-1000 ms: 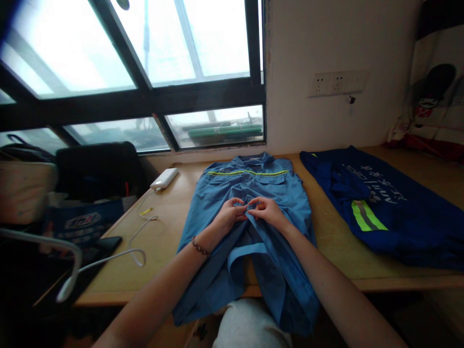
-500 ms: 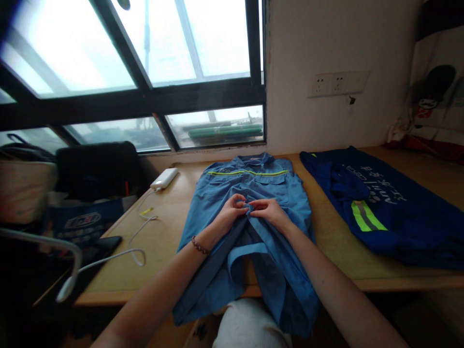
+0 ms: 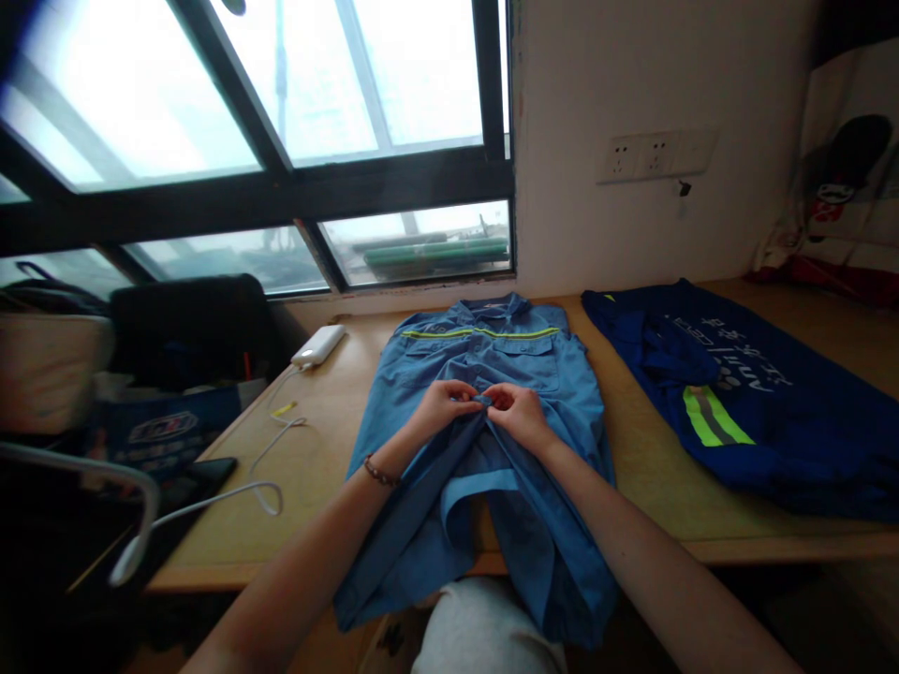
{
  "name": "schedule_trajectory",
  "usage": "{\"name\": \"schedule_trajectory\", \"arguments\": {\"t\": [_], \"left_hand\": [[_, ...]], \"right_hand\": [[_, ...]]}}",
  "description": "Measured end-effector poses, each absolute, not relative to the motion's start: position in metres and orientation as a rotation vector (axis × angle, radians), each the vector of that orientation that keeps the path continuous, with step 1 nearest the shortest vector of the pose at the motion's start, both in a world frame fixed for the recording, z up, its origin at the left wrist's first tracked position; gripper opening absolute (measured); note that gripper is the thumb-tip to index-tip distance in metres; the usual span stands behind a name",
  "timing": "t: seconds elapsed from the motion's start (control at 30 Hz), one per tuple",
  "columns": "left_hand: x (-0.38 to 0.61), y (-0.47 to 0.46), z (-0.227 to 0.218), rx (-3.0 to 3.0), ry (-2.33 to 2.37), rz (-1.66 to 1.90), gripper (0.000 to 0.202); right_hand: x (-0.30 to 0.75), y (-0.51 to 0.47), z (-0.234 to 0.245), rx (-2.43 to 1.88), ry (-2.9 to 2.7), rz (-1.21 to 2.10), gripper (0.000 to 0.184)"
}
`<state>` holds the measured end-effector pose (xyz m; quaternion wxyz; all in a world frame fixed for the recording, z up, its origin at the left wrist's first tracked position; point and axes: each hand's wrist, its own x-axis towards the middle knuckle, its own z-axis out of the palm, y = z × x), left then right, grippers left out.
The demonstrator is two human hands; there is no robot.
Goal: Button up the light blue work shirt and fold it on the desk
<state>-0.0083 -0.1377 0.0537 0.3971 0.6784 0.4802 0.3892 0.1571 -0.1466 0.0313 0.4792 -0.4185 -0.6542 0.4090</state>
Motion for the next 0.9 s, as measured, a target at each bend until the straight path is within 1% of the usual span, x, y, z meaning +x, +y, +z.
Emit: {"name": "schedule_trajectory", "arguments": {"t": [0.17, 0.33, 0.43, 0.63, 0.9], "left_hand": [[-0.005, -0.138, 0.052, 1.645, 1.075, 0.973, 0.023], [0.001, -0.145, 0.055, 1.51, 1.028, 0.981, 0.022], [0.005, -0.148, 0.053, 1.513, 1.02, 1.017, 0.019], [0.007, -0.148, 0.048, 1.719, 1.112, 1.125, 0.012], [0.002, -0.144, 0.04, 1.776, 1.034, 0.966, 0.008]], "right_hand": [[0.161, -0.145, 0.036, -0.957, -1.536, 1.12, 0.021], [0.165, -0.144, 0.04, -0.881, -1.478, 1.314, 0.028], [0.166, -0.144, 0.04, -0.879, -1.484, 1.324, 0.029], [0.163, -0.143, 0.033, -0.939, -1.613, 1.129, 0.023], [0.164, -0.148, 0.034, -1.099, -1.904, 0.57, 0.006]]}}
